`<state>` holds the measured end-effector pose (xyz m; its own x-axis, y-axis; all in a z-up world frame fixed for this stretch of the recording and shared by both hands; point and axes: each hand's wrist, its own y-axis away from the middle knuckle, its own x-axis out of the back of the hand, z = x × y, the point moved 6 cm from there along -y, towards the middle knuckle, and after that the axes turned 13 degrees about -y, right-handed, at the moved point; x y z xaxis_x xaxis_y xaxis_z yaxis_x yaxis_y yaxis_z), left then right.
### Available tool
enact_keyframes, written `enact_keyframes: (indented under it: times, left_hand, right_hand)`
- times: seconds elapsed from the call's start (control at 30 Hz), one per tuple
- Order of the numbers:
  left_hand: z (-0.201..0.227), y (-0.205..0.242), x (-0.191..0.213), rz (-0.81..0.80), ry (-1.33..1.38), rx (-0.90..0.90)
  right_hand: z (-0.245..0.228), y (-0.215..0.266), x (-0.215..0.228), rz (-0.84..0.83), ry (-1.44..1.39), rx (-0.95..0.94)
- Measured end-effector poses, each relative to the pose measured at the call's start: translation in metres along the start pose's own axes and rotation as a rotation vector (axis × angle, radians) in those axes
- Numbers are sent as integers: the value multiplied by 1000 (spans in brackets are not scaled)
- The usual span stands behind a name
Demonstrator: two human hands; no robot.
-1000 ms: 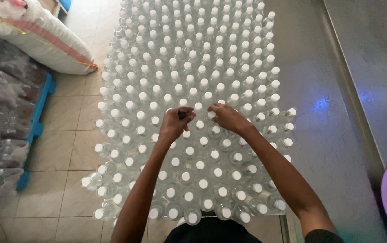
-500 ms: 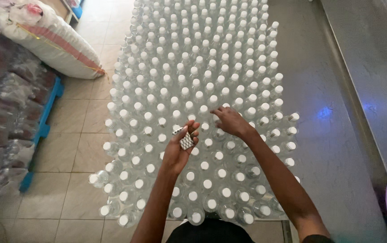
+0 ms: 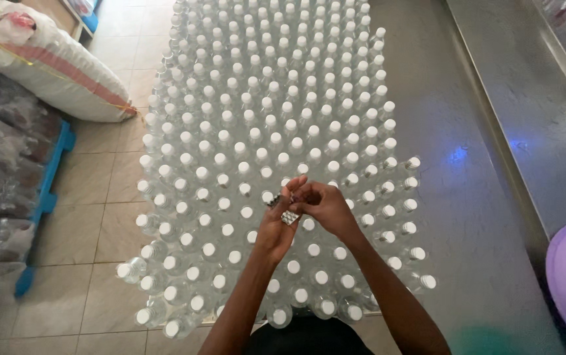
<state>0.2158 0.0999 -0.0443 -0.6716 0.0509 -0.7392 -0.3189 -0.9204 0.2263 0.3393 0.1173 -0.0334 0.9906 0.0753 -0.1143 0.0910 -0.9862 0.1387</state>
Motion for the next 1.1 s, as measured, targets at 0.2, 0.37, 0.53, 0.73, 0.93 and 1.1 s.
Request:
enact_keyframes:
  times: [0.2, 0.37, 0.53, 0.73, 0.93, 1.1]
  left_hand:
    - [-12, -3, -8, -42, -13, 14]
    - [-15, -13, 6, 16, -185, 13]
    - [-18, -44, 34, 8, -736, 34]
    - [-15, -61, 25, -117, -1021, -6]
    - [-17, -79, 2, -89, -1239, 42]
    - [-24, -96, -5, -76, -1033, 48]
  right_hand:
    - [2, 4, 20, 74, -80, 34]
    - [-19, 10, 40, 89, 27, 25]
    - [-30, 9, 45, 7, 162, -28]
    - [-14, -10, 54, -146, 440, 63]
    - [-29, -11, 65, -108, 557, 109]
    - [-43, -11, 84, -39, 575, 95]
